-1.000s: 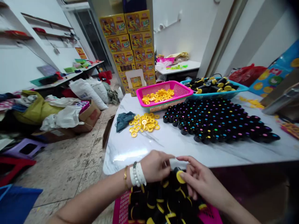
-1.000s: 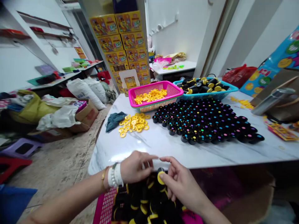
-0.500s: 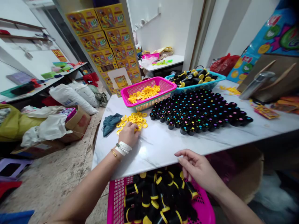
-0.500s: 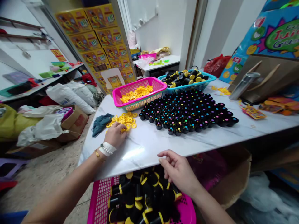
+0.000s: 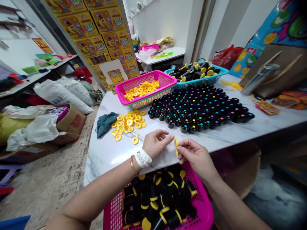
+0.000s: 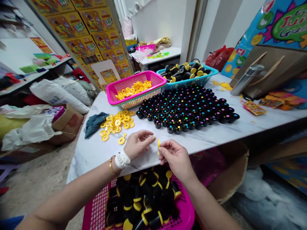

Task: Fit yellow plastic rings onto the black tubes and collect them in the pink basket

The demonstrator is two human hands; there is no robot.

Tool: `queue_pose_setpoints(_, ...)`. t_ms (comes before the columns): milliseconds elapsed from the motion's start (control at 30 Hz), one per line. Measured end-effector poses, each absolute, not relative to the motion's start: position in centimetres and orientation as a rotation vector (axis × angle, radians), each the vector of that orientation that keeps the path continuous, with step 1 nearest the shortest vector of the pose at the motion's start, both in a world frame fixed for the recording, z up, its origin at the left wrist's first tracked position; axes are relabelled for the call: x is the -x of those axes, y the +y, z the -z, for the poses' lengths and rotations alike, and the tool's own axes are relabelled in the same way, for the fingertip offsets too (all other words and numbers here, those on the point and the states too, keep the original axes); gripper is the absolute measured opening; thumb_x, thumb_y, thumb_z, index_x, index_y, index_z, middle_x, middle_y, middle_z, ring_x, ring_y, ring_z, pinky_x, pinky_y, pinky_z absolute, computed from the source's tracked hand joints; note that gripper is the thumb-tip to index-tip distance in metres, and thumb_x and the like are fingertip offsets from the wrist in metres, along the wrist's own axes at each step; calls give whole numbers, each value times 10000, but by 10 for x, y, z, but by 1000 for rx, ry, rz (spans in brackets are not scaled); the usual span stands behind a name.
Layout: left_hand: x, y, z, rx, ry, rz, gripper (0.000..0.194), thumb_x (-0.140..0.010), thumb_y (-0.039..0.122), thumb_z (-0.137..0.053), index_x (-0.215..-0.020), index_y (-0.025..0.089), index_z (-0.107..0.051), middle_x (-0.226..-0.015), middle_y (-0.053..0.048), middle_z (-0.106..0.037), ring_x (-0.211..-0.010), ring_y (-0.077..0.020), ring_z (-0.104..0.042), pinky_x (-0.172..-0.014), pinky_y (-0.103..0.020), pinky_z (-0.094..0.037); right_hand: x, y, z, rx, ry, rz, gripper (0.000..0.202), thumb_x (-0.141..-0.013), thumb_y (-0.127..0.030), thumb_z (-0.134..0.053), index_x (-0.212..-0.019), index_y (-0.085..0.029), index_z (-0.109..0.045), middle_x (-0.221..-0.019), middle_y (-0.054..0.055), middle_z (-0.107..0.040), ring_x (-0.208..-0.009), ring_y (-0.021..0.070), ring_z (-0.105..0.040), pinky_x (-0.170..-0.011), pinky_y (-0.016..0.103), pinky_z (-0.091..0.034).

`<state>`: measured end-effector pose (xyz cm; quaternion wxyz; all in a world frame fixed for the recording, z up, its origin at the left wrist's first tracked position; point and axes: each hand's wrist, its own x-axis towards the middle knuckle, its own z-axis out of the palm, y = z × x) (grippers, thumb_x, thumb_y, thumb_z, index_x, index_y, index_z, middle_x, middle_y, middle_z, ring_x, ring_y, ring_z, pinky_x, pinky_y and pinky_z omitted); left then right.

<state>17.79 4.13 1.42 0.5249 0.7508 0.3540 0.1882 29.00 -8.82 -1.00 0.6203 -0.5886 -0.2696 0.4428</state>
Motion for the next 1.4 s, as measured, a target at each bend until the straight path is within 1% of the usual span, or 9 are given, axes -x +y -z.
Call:
queue_pose_setpoints(133, -203, 71, -4, -2188, 989, -640, 415, -723, 488, -725, -960, 158, -639, -745, -15, -684, -630, -140, -622, -648, -275, -488, -297, -93, 13, 1644, -786, -839, 220, -841, -412, -624, -836, -198, -571, -579, -25, -590, -419, 109, -508, -418, 224, -391)
queue_pose_setpoints(267, -222, 83, 3, -2309, 1051, -632, 373, -738, 459, -718, -930, 154, -622, -697, -7, -667, -695, -173, -640, -707, -298, -477, -299, -94, 12, 1886, -1125, -281, 141, -889, -288, -552, -956, -179, -612, -863, 66, -639, -626, 161, -603, -636, 299, -496)
queue_pose_setpoints(433, -232, 80, 7, -2379, 1076, -579, 462, -728, 572, -689, -925, 160, -620, -699, -17, -663, -677, -183, -620, -645, -293, -453, -294, -108, 17, 1899, -1660, 26, 362, -862, -307, -626, -1196, -173, -593, -1101, 136, -632, -905, 275, -604, -793, 395, -521)
queue_pose_setpoints(533, -234, 78, 7, -2416, 1077, -579, 406, -769, 545, -652, -918, 168, -635, -718, -24, -665, -676, -178, -609, -646, -292, -447, -292, -116, 25, 1881, -1876, 102, 459, -825, -204, -666, -1270, -162, -562, -1183, 146, -627, -980, 313, -566, -810, 435, -525)
queue_pose_setpoints(667, -220, 73, 2, -2474, 981, -602, 198, -795, 357, -605, -866, 177, -645, -759, -31, -659, -701, -164, -598, -676, -278, -451, -296, -122, 34, 1735, -1827, 39, 266, -895, -102, -542, -1134, -176, -631, -1025, 118, -659, -900, 248, -598, -797, 384, -533)
queue_pose_setpoints(833, -170, 62, -3, -2586, 829, -497, 172, -749, 312, -614, -833, 163, -636, -768, -38, -641, -641, -144, -553, -606, -261, -424, -305, -119, 20, 1594, -1555, -349, 121, -915, -221, -562, -922, -219, -683, -885, 70, -629, -819, 194, -632, -706, 306, -535)
queue_pose_setpoints(1033, -148, 60, -1, -2419, 751, -532, 309, -773, 338, -654, -1042, 187, -678, -801, -16, -652, -605, -105, -533, -596, -227, -415, -310, -74, -3, 1537, -1086, -860, 234, -853, -409, -640, -870, -182, -692, -669, 3, -612, -442, 104, -548, -438, 243, -468)
queue_pose_setpoints(1267, -151, 64, 2, -2319, 692, -490, 261, -765, 302, -666, -1010, 231, -725, -651, 25, -635, -567, -96, -530, -553, -207, -363, -302, -23, -7, 1626, -1060, -845, 293, -752, -446, -725, -804, -159, -701, -449, -43, -542, -319, 79, -438, -311, 197, -330)
queue_pose_setpoints(1400, -150, 61, 3, -2286, 721, -465, 217, -755, 306, -674, -948, 224, -730, -579, 43, -623, -523, -90, -535, -533, -206, -350, -303, -23, -4, 1661, -970, -876, 360, -713, -499, -751, -788, -164, -641, -439, -36, -566, -307, 90, -475, -294, 184, -358)
